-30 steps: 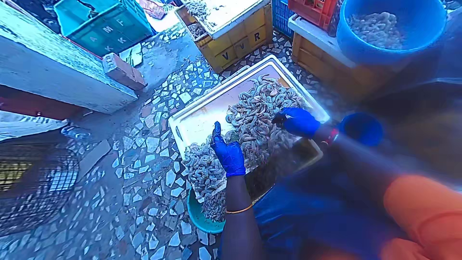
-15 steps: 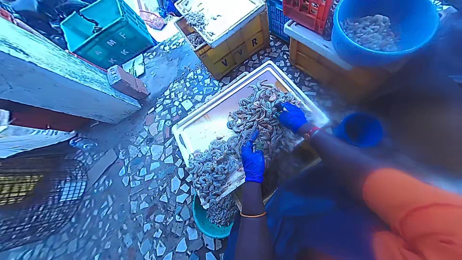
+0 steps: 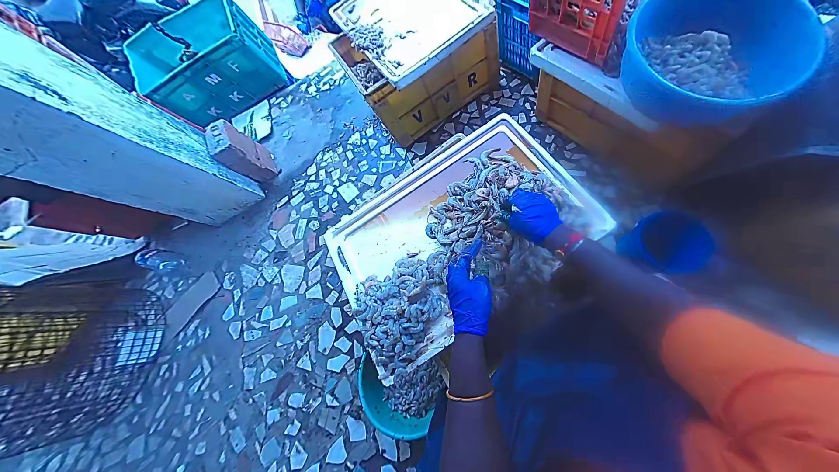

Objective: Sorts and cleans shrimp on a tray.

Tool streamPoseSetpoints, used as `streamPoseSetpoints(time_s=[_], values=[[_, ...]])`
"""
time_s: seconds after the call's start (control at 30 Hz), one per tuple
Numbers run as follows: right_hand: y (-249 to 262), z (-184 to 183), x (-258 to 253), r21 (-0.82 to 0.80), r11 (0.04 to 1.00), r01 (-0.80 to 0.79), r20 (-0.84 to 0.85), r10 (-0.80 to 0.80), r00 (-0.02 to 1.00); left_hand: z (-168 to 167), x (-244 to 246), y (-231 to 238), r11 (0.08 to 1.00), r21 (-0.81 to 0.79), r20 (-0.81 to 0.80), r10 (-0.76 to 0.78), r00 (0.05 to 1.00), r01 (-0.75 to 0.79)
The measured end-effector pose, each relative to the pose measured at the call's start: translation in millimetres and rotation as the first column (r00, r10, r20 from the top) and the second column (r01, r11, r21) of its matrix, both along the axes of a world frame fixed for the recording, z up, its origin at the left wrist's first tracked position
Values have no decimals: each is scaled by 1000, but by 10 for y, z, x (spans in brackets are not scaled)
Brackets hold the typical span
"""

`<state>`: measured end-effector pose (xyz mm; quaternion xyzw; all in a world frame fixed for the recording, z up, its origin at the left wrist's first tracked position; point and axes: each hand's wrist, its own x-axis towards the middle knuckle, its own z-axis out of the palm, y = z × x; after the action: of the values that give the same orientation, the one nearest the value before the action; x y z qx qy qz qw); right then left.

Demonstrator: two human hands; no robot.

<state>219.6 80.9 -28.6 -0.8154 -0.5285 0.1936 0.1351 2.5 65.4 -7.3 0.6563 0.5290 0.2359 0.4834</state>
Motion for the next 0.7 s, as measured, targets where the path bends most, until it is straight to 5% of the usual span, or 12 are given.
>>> streamPoseSetpoints(time_s=[0.1, 0.2, 0.27, 0.33, 0.47, 0.57, 0.7], values=[[-101, 280, -33, 72, 992, -106, -213, 119, 970, 8, -20, 1, 1000, 5, -6, 13, 1000, -12], [-259, 530, -202, 138, 977, -162, -624, 213, 752, 118, 5, -56, 999, 34, -18, 27, 999, -26], [-334, 496, -297, 161, 977, -143, -749, 215, 626, 209, 75, -112, 997, -6, -1, 76, 997, -76], [-382, 460, -330, 185, 975, -126, -775, 224, 591, 206, 126, -134, 991, -29, 0, 132, 991, -132], [-495, 413, -301, 174, 972, -156, -648, 232, 725, 190, 236, -144, 985, 54, -305, 171, 937, -162], [-615, 479, -317, 80, 992, -101, -665, 128, 736, 198, 324, -205, 972, 236, -602, 134, 787, 15], [-651, 473, -320, 0, 1000, -3, -692, 2, 721, 114, 432, -299, 857, 456, -714, 192, 673, 240]])
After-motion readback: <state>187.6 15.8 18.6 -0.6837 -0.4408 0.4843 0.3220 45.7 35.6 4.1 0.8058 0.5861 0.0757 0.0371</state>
